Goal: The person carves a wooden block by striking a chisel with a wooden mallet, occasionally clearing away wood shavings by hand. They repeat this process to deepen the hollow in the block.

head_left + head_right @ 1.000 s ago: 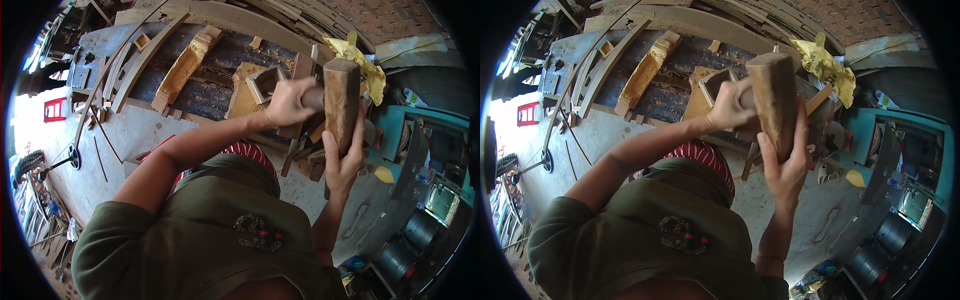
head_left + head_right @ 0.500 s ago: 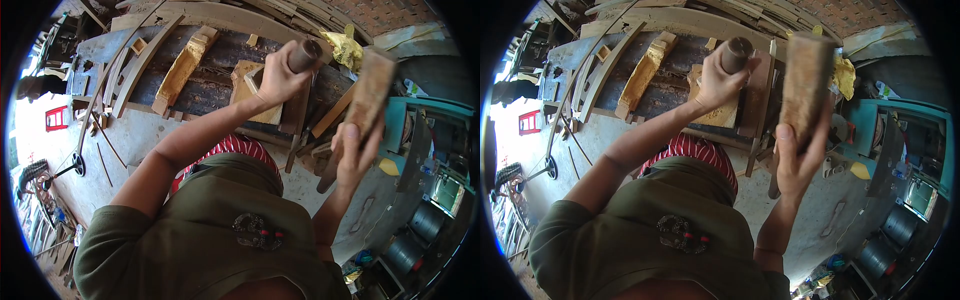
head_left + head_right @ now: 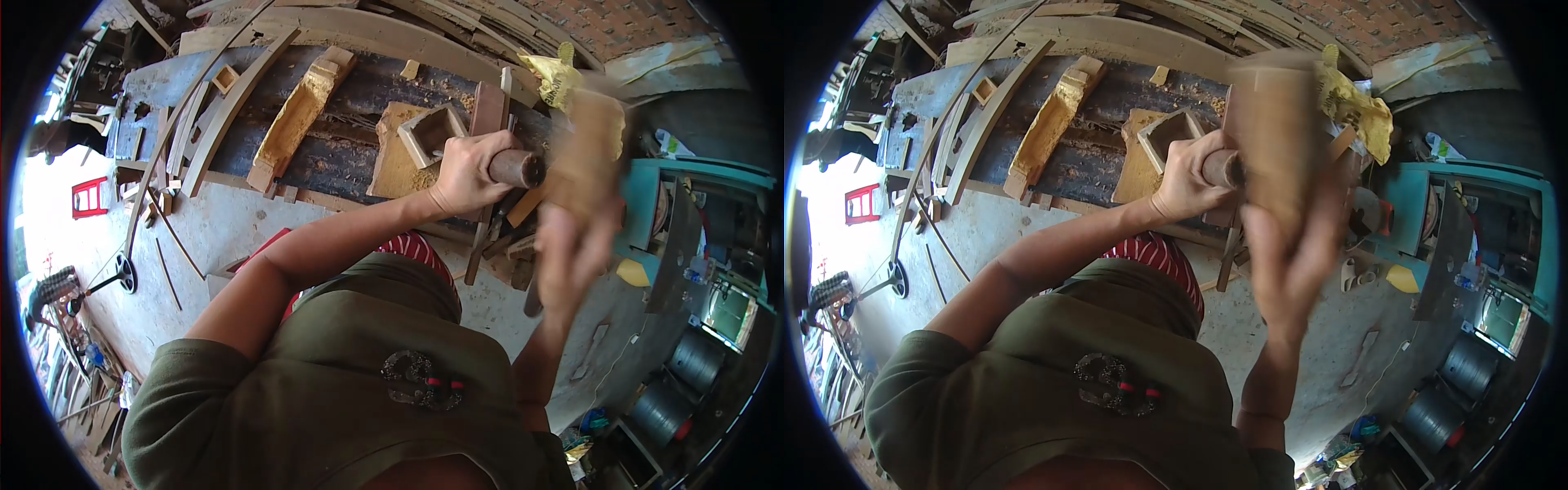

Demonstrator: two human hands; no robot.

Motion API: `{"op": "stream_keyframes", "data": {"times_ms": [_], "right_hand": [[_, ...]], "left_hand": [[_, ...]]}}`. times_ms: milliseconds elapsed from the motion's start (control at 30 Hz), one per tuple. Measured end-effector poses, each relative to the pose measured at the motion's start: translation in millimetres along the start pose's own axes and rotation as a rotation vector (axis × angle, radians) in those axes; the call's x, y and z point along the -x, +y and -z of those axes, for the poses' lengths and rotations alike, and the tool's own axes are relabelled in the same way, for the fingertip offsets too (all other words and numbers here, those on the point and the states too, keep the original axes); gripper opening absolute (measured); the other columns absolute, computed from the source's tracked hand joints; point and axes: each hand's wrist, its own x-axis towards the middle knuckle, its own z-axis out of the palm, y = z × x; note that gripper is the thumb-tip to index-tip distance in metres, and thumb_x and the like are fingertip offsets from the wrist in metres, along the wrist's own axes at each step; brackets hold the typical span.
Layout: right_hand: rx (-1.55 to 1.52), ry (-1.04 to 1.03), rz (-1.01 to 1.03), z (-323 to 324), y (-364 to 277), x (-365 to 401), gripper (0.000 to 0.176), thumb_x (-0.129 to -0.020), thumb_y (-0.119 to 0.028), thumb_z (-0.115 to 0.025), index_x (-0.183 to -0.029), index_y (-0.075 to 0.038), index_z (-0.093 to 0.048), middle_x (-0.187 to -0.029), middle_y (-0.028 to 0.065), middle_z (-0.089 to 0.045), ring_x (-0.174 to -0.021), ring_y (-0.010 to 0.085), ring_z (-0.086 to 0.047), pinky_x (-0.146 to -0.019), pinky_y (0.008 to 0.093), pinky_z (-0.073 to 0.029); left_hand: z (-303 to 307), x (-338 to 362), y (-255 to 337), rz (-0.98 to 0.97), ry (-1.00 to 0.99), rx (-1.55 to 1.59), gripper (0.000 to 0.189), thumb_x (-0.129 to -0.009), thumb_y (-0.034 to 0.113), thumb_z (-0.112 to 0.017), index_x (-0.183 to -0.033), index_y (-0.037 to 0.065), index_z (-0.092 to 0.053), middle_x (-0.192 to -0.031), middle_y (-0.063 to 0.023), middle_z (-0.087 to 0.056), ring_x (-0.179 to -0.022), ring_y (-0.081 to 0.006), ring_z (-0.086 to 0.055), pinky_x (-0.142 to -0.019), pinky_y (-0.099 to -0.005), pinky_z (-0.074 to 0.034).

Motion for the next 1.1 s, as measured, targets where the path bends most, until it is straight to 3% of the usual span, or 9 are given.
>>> {"op": "stream_keyframes", "data": {"times_ms": [67,100,267,333,500,700,933,967,1100], "right_hand": [[0.248,-0.223,-0.003,-0.9,10.4,-1.3,0.074,-0.092,-0.028,-0.064,-0.152,0.003,-0.032,-0.147,0.0240,-0.048,-0.133,0.0364,-0.050,-0.108,0.0420,-0.040],[0.245,-0.215,0.000,1.9,10.6,-1.0,0.073,-0.093,-0.028,-0.064,-0.152,0.000,-0.033,-0.150,0.0224,-0.044,-0.137,0.0325,-0.047,-0.109,0.0399,-0.039],[-0.143,0.059,-0.036,3.0,-1.8,10.8,0.068,-0.095,-0.025,-0.060,-0.151,0.003,-0.033,-0.145,0.0208,-0.047,-0.118,0.0329,-0.059,-0.097,0.0384,-0.047],[0.347,-0.226,0.002,-2.7,3.4,7.6,0.076,-0.092,-0.030,-0.067,-0.152,0.000,-0.031,-0.149,0.0227,-0.045,-0.134,0.0302,-0.049,-0.104,0.0383,-0.043],[-0.002,-0.075,-0.215,3.1,24.6,16.4,0.068,-0.096,-0.023,-0.063,-0.151,0.003,-0.032,-0.147,0.0219,-0.046,-0.133,0.0287,-0.048,-0.111,0.0375,-0.035],[0.012,-0.055,-0.224,4.8,26.6,23.4,0.068,-0.096,-0.021,-0.063,-0.151,0.005,-0.032,-0.146,0.0222,-0.046,-0.133,0.0284,-0.047,-0.111,0.0382,-0.035],[0.068,-0.051,-0.233,-0.4,28.5,31.2,0.069,-0.095,-0.021,-0.065,-0.151,0.004,-0.033,-0.146,0.0237,-0.048,-0.132,0.0296,-0.049,-0.109,0.0384,-0.038],[0.032,-0.048,-0.247,-1.3,27.1,30.7,0.070,-0.095,-0.021,-0.066,-0.151,0.003,-0.033,-0.146,0.0237,-0.048,-0.133,0.0297,-0.049,-0.110,0.0388,-0.038],[0.021,-0.029,-0.261,1.0,28.4,29.2,0.070,-0.095,-0.021,-0.066,-0.151,0.003,-0.032,-0.146,0.0235,-0.047,-0.133,0.0298,-0.049,-0.110,0.0392,-0.038]], "left_hand": [[5.9,5.2,-7.8,-0.017,-0.010,0.054,0.028,-0.067,0.014,-0.080,-0.087,0.008,-0.062,-0.076,-0.0152,-0.065,-0.073,-0.0364,-0.067,-0.062,-0.0395,-0.052],[5.6,5.9,-12.0,-0.030,-0.003,0.035,0.027,-0.067,0.014,-0.080,-0.087,0.008,-0.062,-0.076,-0.0150,-0.065,-0.073,-0.0362,-0.067,-0.062,-0.0392,-0.052],[3.4,7.4,-8.9,0.034,-0.038,-0.012,0.028,-0.068,0.015,-0.080,-0.087,0.007,-0.061,-0.077,-0.0148,-0.065,-0.073,-0.0364,-0.067,-0.063,-0.0386,-0.052],[-0.6,2.1,-10.2,-0.008,0.011,0.089,0.029,-0.068,0.015,-0.080,-0.089,0.006,-0.062,-0.078,-0.0169,-0.065,-0.073,-0.0369,-0.067,-0.064,-0.0375,-0.053],[30.8,-56.0,-6.0,0.265,-0.108,0.140,0.039,-0.081,0.032,-0.080,-0.100,0.002,-0.064,-0.075,-0.0064,-0.067,-0.068,-0.0167,-0.065,-0.064,-0.0328,-0.054],[49.7,-94.3,4.1,0.234,-0.210,0.143,0.055,-0.078,0.052,-0.082,-0.091,0.001,-0.064,-0.065,-0.0011,-0.060,-0.056,-0.0064,-0.057,-0.051,-0.0249,-0.050],[38.2,-71.3,-10.0,-0.008,-0.046,0.031,0.048,-0.086,0.043,-0.078,-0.100,0.001,-0.059,-0.078,-0.0017,-0.062,-0.071,-0.0071,-0.059,-0.062,-0.0248,-0.051],[41.4,-70.5,-8.6,0.102,-0.101,0.034,0.055,-0.085,0.045,-0.078,-0.107,-0.002,-0.062,-0.084,-0.0127,-0.071,-0.085,-0.0133,-0.067,-0.079,-0.0323,-0.054],[44.6,-76.9,2.8,0.185,-0.199,0.033,0.045,-0.087,0.040,-0.078,-0.100,0.002,-0.058,-0.081,-0.0013,-0.061,-0.077,-0.0064,-0.056,-0.070,-0.0262,-0.050]]}}
